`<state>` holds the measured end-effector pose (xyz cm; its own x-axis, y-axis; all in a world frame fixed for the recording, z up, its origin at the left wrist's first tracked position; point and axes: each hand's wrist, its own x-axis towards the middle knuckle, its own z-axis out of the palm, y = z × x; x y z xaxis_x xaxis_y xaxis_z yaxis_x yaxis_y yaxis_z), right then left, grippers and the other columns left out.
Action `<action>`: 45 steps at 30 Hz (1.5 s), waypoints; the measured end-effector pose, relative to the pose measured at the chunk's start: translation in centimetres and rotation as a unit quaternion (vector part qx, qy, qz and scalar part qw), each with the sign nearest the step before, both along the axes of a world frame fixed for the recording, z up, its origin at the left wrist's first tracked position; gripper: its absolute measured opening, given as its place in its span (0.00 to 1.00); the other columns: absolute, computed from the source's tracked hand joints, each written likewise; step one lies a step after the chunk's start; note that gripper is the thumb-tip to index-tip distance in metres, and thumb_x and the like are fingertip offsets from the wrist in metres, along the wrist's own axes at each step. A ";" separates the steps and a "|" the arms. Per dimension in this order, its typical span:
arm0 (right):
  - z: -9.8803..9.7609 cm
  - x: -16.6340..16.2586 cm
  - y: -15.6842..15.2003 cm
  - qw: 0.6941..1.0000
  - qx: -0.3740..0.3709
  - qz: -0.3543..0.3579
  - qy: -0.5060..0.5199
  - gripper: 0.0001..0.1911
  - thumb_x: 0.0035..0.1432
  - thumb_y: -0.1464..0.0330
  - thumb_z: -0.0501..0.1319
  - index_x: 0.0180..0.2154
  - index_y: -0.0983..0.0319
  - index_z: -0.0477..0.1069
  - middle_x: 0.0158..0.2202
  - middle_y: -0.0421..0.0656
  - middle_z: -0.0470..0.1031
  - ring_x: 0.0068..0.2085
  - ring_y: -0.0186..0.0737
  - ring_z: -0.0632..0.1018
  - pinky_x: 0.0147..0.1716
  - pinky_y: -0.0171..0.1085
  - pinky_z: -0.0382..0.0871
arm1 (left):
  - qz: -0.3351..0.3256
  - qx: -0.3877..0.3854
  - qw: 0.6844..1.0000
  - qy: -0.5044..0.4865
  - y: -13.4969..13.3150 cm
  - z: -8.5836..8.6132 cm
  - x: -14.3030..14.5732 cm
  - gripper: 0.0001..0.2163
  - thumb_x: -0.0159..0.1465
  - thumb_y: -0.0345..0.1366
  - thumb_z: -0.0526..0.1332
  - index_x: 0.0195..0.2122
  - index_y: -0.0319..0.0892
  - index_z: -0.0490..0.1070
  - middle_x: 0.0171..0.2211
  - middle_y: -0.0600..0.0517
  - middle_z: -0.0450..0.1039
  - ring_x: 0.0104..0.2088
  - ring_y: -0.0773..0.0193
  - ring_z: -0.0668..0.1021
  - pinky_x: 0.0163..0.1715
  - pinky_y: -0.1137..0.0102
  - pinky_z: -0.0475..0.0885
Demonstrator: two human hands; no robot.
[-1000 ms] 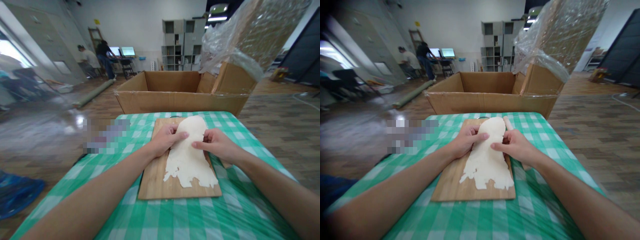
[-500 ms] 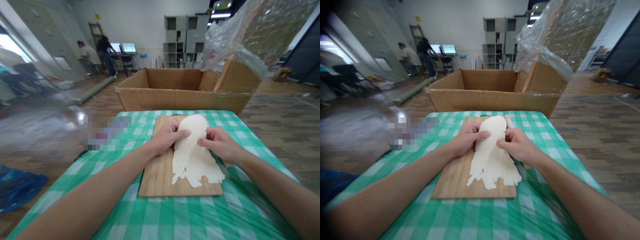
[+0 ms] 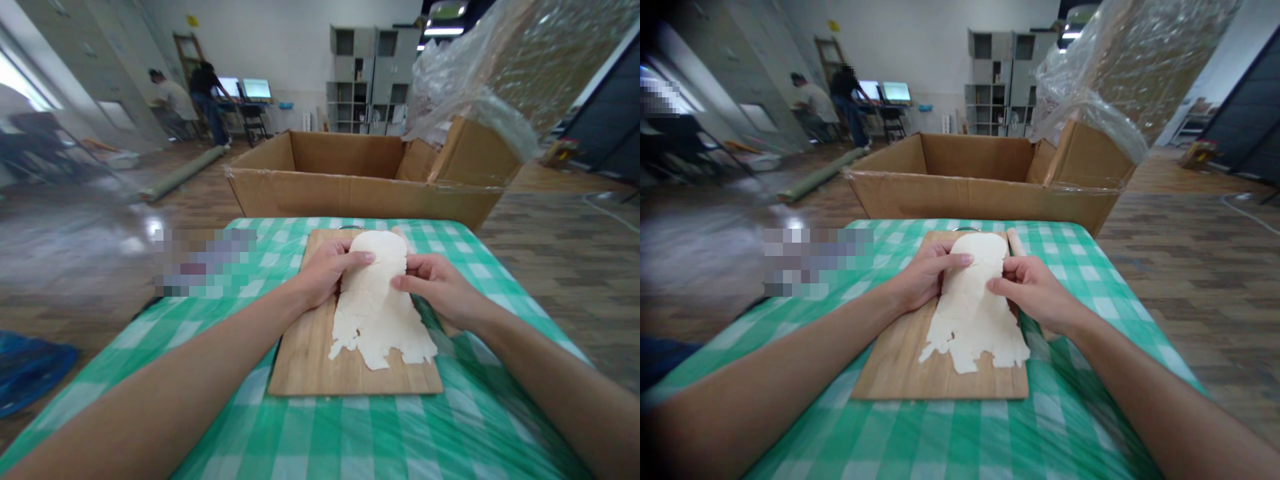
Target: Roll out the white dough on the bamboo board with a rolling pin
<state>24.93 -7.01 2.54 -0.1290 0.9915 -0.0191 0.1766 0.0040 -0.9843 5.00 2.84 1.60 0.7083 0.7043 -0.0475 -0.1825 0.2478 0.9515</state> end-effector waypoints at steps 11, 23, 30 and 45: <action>0.0 0.2 -0.2 1.000 0.000 0.001 0.022 0.14 0.55 0.55 0.71 0.32 0.59 0.76 0.26 0.41 0.75 0.32 0.42 0.79 0.29 0.37 0.74 | -0.010 -0.003 1.000 -0.015 0.1 0.1 0.0 0.21 0.53 0.39 0.76 0.46 0.36 0.81 0.38 0.44 0.84 0.34 0.58 0.83 0.34 0.67 0.77; 0.2 0.1 -0.3 1.000 -0.006 0.006 0.014 0.19 0.55 0.51 0.72 0.37 0.59 0.77 0.28 0.42 0.77 0.31 0.41 0.78 0.26 0.35 0.73 | -0.015 -0.006 1.000 -0.018 -0.1 0.3 0.0 0.20 0.54 0.39 0.76 0.46 0.35 0.81 0.37 0.44 0.84 0.33 0.59 0.82 0.34 0.68 0.77; -0.5 0.0 -0.1 1.000 0.012 -0.001 0.028 0.18 0.58 0.51 0.71 0.35 0.60 0.77 0.26 0.40 0.75 0.28 0.37 0.76 0.23 0.34 0.69 | -0.012 0.005 1.000 -0.027 0.0 0.1 0.0 0.22 0.54 0.39 0.77 0.47 0.35 0.81 0.38 0.43 0.84 0.35 0.58 0.84 0.37 0.66 0.79; -0.4 -0.7 -0.2 0.996 -0.003 -0.039 0.078 0.19 0.55 0.53 0.74 0.38 0.61 0.81 0.33 0.45 0.83 0.31 0.43 0.82 0.28 0.37 0.76 | -0.093 0.080 0.992 0.039 0.0 0.1 -0.6 0.17 0.56 0.40 0.77 0.44 0.38 0.81 0.41 0.43 0.84 0.37 0.54 0.85 0.36 0.64 0.80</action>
<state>24.19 -7.18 2.16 -0.0531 0.9985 -0.0101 0.0203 -0.0090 -0.9998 4.38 2.84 1.72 0.8254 0.5645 -0.0054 -0.0720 0.1148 0.9908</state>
